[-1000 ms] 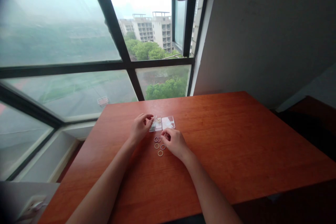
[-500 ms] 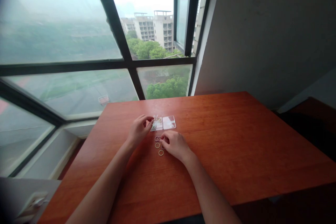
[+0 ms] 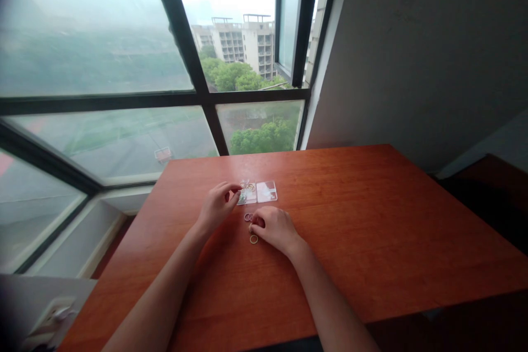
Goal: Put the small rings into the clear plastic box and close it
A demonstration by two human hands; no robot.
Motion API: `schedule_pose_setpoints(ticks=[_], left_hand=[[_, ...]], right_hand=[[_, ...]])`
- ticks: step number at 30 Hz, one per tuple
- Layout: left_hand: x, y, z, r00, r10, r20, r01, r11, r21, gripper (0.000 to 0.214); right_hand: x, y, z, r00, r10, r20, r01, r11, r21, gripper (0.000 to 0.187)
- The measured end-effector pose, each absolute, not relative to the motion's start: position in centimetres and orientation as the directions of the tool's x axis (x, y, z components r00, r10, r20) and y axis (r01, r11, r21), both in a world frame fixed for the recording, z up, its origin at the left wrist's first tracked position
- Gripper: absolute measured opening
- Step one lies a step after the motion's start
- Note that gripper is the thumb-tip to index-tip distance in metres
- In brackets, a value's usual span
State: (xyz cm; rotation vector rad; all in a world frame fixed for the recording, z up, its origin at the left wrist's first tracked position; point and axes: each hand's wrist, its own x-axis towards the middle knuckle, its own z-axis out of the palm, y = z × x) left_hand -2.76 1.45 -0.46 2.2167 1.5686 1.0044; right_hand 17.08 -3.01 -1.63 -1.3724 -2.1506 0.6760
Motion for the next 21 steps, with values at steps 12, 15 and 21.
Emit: schedule_pose_setpoints(ticks=[12, 15, 21], left_hand=[[-2.6, 1.3, -0.2, 0.204, 0.897, 0.392, 0.716, -0.41, 0.565, 0.013], [-2.3, 1.2, 0.0, 0.248, 0.892, 0.378, 0.68, -0.438, 0.588, 0.013], [-1.4, 0.6, 0.3, 0.406, 0.858, 0.316, 0.519, -0.501, 0.693, 0.014]], right_hand=[[17.3, -2.5, -2.4, -0.38, 0.901, 0.209, 0.564, 0.405, -0.719, 0.003], [17.2, -2.2, -2.6, -0.291, 0.913, 0.287, 0.505, 0.402, -0.764, 0.014], [17.5, -1.9, -2.4, -0.153, 0.929, 0.338, 0.45, 0.37, -0.813, 0.019]])
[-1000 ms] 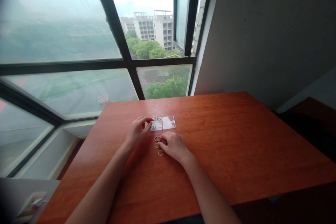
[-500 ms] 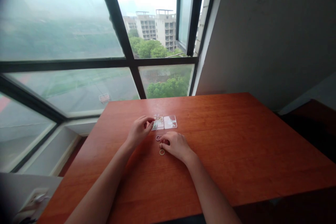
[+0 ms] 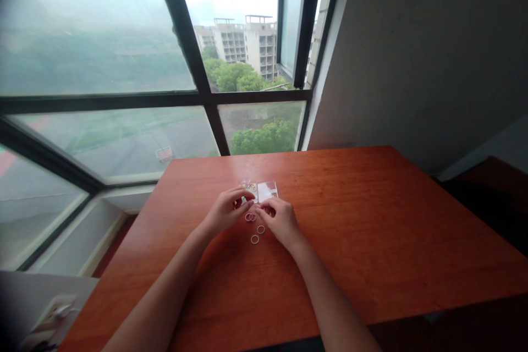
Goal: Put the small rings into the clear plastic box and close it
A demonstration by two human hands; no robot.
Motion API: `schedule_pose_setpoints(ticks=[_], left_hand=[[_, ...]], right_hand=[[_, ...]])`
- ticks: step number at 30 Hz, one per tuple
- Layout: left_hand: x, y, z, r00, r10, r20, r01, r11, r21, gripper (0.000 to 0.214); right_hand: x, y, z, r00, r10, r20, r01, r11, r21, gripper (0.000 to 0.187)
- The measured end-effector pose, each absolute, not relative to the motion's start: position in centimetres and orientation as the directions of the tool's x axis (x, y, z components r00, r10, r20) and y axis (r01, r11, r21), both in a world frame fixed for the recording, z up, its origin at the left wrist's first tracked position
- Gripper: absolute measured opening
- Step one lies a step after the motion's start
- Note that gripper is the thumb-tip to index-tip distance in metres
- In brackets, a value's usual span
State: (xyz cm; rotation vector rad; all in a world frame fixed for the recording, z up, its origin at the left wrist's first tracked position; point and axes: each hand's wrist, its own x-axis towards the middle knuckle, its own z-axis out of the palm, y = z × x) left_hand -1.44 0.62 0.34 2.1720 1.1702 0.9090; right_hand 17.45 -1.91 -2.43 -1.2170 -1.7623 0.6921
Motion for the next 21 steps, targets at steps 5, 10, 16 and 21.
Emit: schedule_pose_setpoints(ticks=[5, 10, 16, 21], left_hand=[[-1.1, 0.3, 0.5, 0.464, 0.844, 0.27, 0.442, -0.485, 0.755, 0.014], [-1.0, 0.3, 0.3, 0.483, 0.843, 0.235, 0.435, -0.464, 0.771, 0.012], [-1.3, 0.9, -0.2, 0.336, 0.871, 0.359, 0.51, -0.489, 0.708, 0.008], [-1.7, 2.1, -0.4, 0.131, 0.87, 0.475, 0.641, -0.44, 0.63, 0.009]], right_hand=[[17.5, -1.9, -2.4, -0.147, 0.927, 0.345, 0.417, 0.375, -0.828, 0.02], [17.5, -1.8, -2.6, -0.154, 0.919, 0.364, 0.422, 0.394, -0.817, 0.018], [17.5, -1.8, -2.6, -0.161, 0.914, 0.372, 0.465, 0.402, -0.788, 0.011], [17.4, -1.8, -2.8, -0.193, 0.907, 0.373, 0.484, 0.419, -0.768, 0.008]])
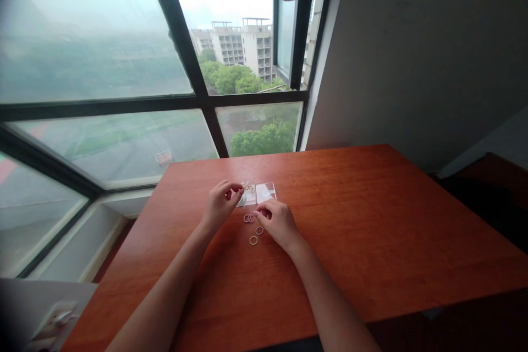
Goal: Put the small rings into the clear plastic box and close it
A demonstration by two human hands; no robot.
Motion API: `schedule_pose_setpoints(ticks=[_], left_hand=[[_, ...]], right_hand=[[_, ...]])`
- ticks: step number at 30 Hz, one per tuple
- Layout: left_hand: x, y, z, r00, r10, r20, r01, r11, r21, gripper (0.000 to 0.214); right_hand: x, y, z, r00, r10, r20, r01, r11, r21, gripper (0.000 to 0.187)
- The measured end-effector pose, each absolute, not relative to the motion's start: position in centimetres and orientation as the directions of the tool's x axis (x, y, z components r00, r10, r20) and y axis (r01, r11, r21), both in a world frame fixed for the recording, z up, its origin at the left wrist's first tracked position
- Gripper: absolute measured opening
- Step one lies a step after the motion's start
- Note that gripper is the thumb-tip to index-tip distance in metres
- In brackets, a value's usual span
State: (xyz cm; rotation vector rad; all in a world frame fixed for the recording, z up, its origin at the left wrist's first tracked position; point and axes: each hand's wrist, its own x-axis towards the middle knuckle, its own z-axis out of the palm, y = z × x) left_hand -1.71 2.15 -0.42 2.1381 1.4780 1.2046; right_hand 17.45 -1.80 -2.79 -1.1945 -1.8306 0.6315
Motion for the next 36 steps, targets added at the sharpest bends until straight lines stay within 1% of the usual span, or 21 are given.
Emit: schedule_pose_setpoints(ticks=[2, 6, 10, 17, 20, 24, 26, 28, 32, 36], left_hand=[[-1.7, 2.7, -0.6, 0.123, 0.872, 0.473, 0.675, -0.423, 0.604, 0.009], [-1.5, 3.6, -1.0, 0.129, 0.896, 0.425, 0.719, -0.38, 0.582, 0.01], [-1.7, 3.7, -1.3, 0.141, 0.903, 0.406, 0.719, -0.375, 0.585, 0.013], [-2.1, 3.1, -1.1, 0.172, 0.907, 0.385, 0.722, -0.382, 0.577, 0.014], [-2.2, 2.8, -1.1, 0.198, 0.901, 0.387, 0.706, -0.404, 0.581, 0.014], [-2.4, 2.0, -0.8, 0.21, 0.899, 0.385, 0.706, -0.412, 0.576, 0.015], [-2.4, 1.6, -0.7, 0.22, 0.899, 0.378, 0.714, -0.412, 0.566, 0.015], [-2.4, 1.4, -0.6, 0.229, 0.9, 0.371, 0.721, -0.413, 0.556, 0.015], [-2.3, 1.3, -0.7, 0.232, 0.899, 0.371, 0.719, -0.415, 0.557, 0.014], [-2.4, 1.4, -0.7, 0.23, 0.898, 0.374, 0.71, -0.418, 0.567, 0.015]], right_hand=[[17.4, -1.8, -2.9, -0.205, 0.904, 0.375, 0.494, 0.427, -0.757, 0.008], [17.3, -1.6, -3.1, -0.209, 0.904, 0.373, 0.507, 0.426, -0.75, 0.009], [17.4, -1.6, -3.0, -0.22, 0.906, 0.363, 0.506, 0.424, -0.751, 0.011], [17.8, -1.6, -2.7, -0.229, 0.914, 0.335, 0.509, 0.406, -0.759, 0.007], [18.2, -1.7, -2.3, -0.284, 0.916, 0.283, 0.509, 0.394, -0.765, 0.006], [18.8, -2.0, -1.8, -0.405, 0.902, 0.148, 0.548, 0.369, -0.751, 0.003], [19.0, -2.2, -1.6, -0.447, 0.891, 0.083, 0.576, 0.358, -0.735, 0.006], [19.1, -2.3, -1.3, -0.467, 0.883, 0.042, 0.604, 0.353, -0.715, 0.014], [19.2, -2.4, -0.9, -0.493, 0.87, 0.002, 0.631, 0.359, -0.687, 0.026], [19.2, -2.5, -0.8, -0.495, 0.869, 0.018, 0.637, 0.377, -0.672, 0.018]])
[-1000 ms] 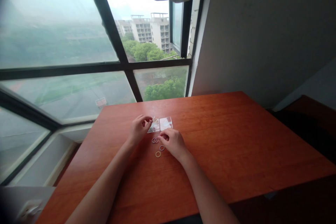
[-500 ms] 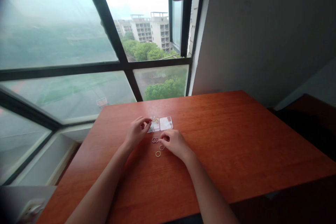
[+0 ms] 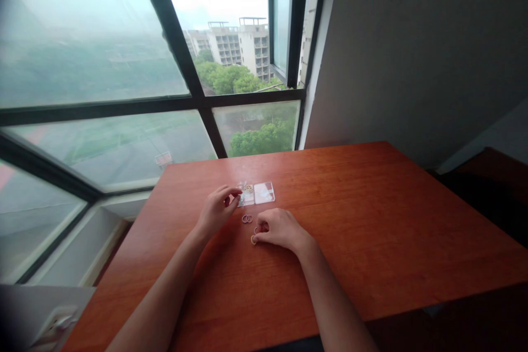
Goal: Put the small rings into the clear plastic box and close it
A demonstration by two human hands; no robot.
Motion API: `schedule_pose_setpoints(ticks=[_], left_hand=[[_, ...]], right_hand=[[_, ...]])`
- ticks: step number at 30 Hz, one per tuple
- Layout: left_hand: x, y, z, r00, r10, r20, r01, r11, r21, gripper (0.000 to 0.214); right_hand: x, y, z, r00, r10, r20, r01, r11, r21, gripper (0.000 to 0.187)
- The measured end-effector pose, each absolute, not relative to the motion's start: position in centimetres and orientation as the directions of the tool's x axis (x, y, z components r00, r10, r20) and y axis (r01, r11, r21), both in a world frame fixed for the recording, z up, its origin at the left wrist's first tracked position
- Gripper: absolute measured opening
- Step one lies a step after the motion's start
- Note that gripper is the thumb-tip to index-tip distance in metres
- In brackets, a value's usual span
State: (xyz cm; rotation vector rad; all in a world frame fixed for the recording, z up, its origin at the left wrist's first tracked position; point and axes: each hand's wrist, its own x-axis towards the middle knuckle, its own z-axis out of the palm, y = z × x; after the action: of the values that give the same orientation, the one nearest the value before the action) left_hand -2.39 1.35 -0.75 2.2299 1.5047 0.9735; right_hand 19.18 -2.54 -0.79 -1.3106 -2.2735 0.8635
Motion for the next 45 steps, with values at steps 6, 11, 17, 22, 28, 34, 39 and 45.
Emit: schedule_pose_setpoints(ticks=[6, 11, 17, 22, 28, 34, 39, 45], left_hand=[[-2.5, 1.3, -0.5, 0.225, 0.898, 0.378, 0.716, -0.415, 0.561, 0.015], [-2.5, 1.3, -0.5, 0.238, 0.894, 0.379, 0.721, -0.425, 0.548, 0.015], [-2.4, 1.2, -0.4, 0.247, 0.89, 0.382, 0.721, -0.433, 0.541, 0.014], [-1.7, 0.7, 0.1, 0.312, 0.88, 0.359, 0.663, -0.472, 0.581, 0.014], [-0.6, 0.0, 0.4, 0.481, 0.825, 0.297, 0.509, -0.538, 0.672, 0.015], [-0.1, 0.0, -0.1, 0.464, 0.838, 0.288, 0.496, -0.515, 0.699, 0.015], [-0.6, 0.7, -0.5, 0.324, 0.871, 0.37, 0.58, -0.491, 0.65, 0.01], [-1.9, 2.2, -1.1, 0.108, 0.887, 0.449, 0.756, -0.367, 0.542, 0.014]], right_hand=[[19.3, -2.6, -0.9, -0.503, 0.863, 0.052, 0.598, 0.391, -0.7, 0.01], [19.4, -2.5, -1.1, -0.579, 0.811, 0.087, 0.526, 0.453, -0.72, 0.009], [19.2, -2.2, -2.1, -0.497, 0.857, 0.139, 0.509, 0.418, -0.753, 0.003], [18.9, -1.6, -2.2, -0.253, 0.928, 0.273, 0.526, 0.369, -0.766, 0.013], [18.9, -1.4, -1.8, -0.143, 0.943, 0.3, 0.498, 0.331, -0.802, 0.017], [18.8, -1.4, -2.0, -0.142, 0.946, 0.29, 0.489, 0.322, -0.81, 0.019], [18.6, -1.5, -2.2, -0.151, 0.95, 0.273, 0.504, 0.312, -0.806, 0.014], [18.3, -1.6, -2.7, -0.212, 0.943, 0.258, 0.538, 0.333, -0.774, 0.005]])
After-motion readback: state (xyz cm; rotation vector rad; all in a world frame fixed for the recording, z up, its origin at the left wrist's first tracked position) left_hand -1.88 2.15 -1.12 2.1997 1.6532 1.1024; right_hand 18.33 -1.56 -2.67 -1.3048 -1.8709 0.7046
